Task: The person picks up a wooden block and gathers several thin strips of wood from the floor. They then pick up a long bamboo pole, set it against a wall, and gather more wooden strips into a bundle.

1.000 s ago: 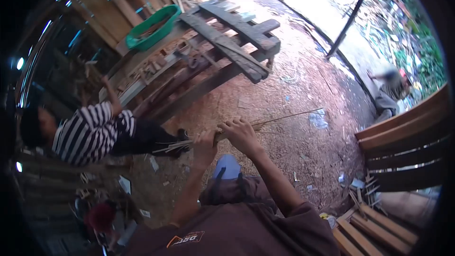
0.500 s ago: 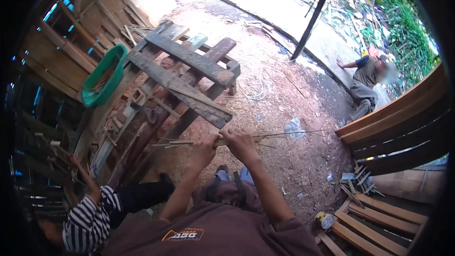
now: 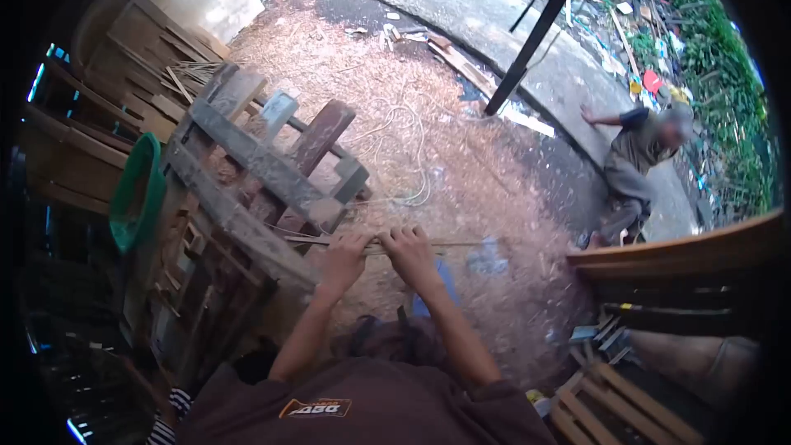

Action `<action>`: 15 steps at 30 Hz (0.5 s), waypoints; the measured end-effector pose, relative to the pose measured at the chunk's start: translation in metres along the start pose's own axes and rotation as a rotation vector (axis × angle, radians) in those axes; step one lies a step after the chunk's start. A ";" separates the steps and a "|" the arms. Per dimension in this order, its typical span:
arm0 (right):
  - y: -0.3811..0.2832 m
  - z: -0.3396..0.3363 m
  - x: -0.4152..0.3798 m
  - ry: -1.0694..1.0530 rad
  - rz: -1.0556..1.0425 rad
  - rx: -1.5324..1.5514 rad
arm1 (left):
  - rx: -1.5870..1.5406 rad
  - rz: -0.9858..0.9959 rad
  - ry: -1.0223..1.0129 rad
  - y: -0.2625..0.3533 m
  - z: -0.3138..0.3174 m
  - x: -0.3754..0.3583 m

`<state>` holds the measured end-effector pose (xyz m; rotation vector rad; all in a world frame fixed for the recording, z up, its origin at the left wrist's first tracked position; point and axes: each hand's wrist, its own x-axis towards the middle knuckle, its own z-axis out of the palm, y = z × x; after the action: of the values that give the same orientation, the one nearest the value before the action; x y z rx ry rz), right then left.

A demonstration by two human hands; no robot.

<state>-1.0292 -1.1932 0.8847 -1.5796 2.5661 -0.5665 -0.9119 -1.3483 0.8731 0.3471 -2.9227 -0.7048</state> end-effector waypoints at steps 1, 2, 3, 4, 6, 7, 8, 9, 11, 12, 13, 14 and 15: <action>0.026 -0.013 0.023 0.038 -0.011 0.007 | -0.022 0.024 0.039 0.004 -0.002 0.038; 0.048 -0.026 0.042 0.030 -0.018 0.006 | -0.026 0.014 0.043 0.012 -0.004 0.066; 0.065 -0.040 0.062 0.027 -0.047 -0.005 | -0.013 -0.018 0.065 0.020 -0.010 0.091; 0.079 -0.052 0.082 0.025 -0.075 -0.013 | 0.003 -0.050 0.086 0.027 -0.018 0.112; 0.107 -0.075 0.124 0.060 -0.160 -0.040 | -0.003 -0.141 0.093 0.036 -0.034 0.155; 0.117 -0.084 0.145 0.060 -0.176 -0.019 | -0.010 -0.154 0.139 0.035 -0.039 0.175; 0.128 -0.090 0.168 0.060 -0.198 0.001 | -0.015 -0.170 0.190 0.032 -0.042 0.196; 0.138 -0.093 0.191 0.056 -0.232 0.002 | -0.009 -0.194 0.213 0.027 -0.046 0.219; 0.158 -0.093 0.233 0.096 -0.236 0.018 | 0.048 -0.190 0.278 0.012 -0.050 0.258; 0.168 -0.093 0.255 0.085 -0.266 0.026 | 0.054 -0.219 0.292 0.004 -0.050 0.277; 0.178 -0.093 0.279 0.073 -0.278 0.021 | 0.039 -0.236 0.313 -0.007 -0.050 0.298; 0.188 -0.092 0.303 0.064 -0.285 0.015 | 0.022 -0.249 0.332 -0.018 -0.049 0.319; 0.198 -0.088 0.324 0.057 -0.299 0.015 | 0.022 -0.262 0.339 -0.030 -0.044 0.335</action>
<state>-1.3702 -1.3734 0.9384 -1.9851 2.3708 -0.6613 -1.2234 -1.4760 0.9173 0.7790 -2.5897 -0.5772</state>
